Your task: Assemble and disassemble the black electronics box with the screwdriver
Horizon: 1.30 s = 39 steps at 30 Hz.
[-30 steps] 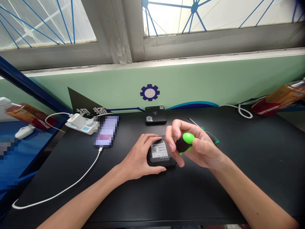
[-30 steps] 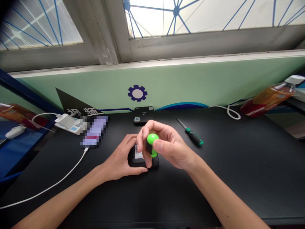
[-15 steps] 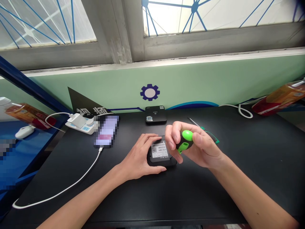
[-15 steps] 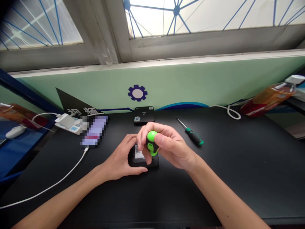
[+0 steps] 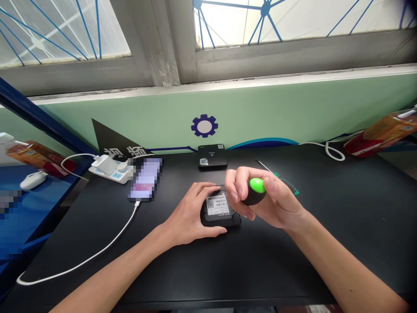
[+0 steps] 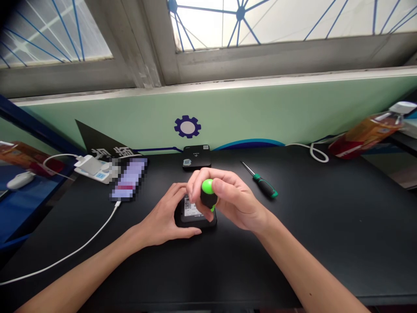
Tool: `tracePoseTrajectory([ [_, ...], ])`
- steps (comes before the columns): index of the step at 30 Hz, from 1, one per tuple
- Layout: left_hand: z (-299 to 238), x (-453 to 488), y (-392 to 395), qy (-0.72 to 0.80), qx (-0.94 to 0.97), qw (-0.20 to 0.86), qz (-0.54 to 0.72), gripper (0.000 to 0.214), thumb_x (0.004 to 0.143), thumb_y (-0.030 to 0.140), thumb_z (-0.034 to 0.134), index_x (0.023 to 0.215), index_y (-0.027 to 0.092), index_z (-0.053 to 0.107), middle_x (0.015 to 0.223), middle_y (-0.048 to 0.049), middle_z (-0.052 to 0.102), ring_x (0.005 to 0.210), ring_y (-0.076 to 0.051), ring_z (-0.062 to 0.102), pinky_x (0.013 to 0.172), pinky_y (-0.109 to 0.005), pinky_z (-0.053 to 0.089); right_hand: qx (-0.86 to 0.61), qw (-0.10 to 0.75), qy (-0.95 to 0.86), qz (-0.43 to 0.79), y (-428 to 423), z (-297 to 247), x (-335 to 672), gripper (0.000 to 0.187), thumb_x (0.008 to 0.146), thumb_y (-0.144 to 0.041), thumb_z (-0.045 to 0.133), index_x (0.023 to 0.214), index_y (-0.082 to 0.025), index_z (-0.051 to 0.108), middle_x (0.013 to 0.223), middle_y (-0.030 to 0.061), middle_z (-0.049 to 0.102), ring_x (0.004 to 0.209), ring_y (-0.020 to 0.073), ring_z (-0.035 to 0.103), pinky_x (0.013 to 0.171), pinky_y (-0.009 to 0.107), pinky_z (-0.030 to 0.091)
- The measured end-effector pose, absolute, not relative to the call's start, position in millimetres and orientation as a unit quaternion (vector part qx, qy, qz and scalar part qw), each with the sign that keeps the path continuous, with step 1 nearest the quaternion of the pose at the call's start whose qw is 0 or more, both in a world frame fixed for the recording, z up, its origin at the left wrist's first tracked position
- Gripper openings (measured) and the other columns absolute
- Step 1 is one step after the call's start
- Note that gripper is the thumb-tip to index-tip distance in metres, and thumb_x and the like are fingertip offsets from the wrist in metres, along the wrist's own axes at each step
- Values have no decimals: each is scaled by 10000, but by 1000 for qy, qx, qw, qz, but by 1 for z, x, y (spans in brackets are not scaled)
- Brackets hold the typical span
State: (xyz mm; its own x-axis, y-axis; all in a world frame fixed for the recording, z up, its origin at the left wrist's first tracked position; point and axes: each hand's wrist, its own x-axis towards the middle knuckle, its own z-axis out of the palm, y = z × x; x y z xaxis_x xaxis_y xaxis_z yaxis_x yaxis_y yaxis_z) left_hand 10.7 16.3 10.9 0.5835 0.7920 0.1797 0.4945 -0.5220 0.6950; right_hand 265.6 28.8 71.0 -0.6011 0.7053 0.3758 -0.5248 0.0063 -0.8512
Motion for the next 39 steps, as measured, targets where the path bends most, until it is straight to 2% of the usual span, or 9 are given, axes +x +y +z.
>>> tracePoseTrajectory([
  [7,12,12,17,384,837,303,245,834,828,490,1026,1516,301,595,1583,-114,596,1473,-385,569,1254,-585,541,-79,434,-553,707,29,73,267,384,1161,-520,664,1064,-165,775,1092,44,629,673,130,691,662,319,548],
  [19,11,12,16,386,838,300,243,817,823,488,1028,1501,299,612,1576,-111,603,1467,-384,578,1250,-587,550,-78,431,-548,713,27,72,267,398,1147,-536,692,1051,-154,750,1080,49,648,662,130,697,675,306,537],
  [24,11,12,16,386,835,304,246,854,813,485,1037,1535,324,610,1608,-102,593,1505,-384,567,1273,-590,542,-75,430,-542,718,26,75,266,372,1149,-524,696,1070,-166,754,989,47,654,700,141,633,618,274,529],
  [28,11,12,16,380,837,304,249,895,819,475,1037,1582,340,587,1630,-107,584,1531,-387,553,1287,-598,530,-62,416,-548,723,27,73,266,402,1167,-572,649,1120,-184,747,882,39,641,721,160,577,573,246,476],
  [32,10,11,17,379,838,303,252,907,821,483,1037,1592,335,582,1631,-117,586,1532,-387,554,1288,-594,530,-73,417,-563,710,28,68,266,523,1175,-679,562,1116,-192,741,852,25,626,656,147,529,603,283,447],
  [39,10,10,17,380,838,303,248,991,823,489,1038,1651,319,520,1655,-130,569,1549,-381,541,1304,-587,515,-63,463,-553,690,29,76,269,561,1171,-733,506,1087,-241,763,764,-19,560,590,153,427,618,310,424],
])
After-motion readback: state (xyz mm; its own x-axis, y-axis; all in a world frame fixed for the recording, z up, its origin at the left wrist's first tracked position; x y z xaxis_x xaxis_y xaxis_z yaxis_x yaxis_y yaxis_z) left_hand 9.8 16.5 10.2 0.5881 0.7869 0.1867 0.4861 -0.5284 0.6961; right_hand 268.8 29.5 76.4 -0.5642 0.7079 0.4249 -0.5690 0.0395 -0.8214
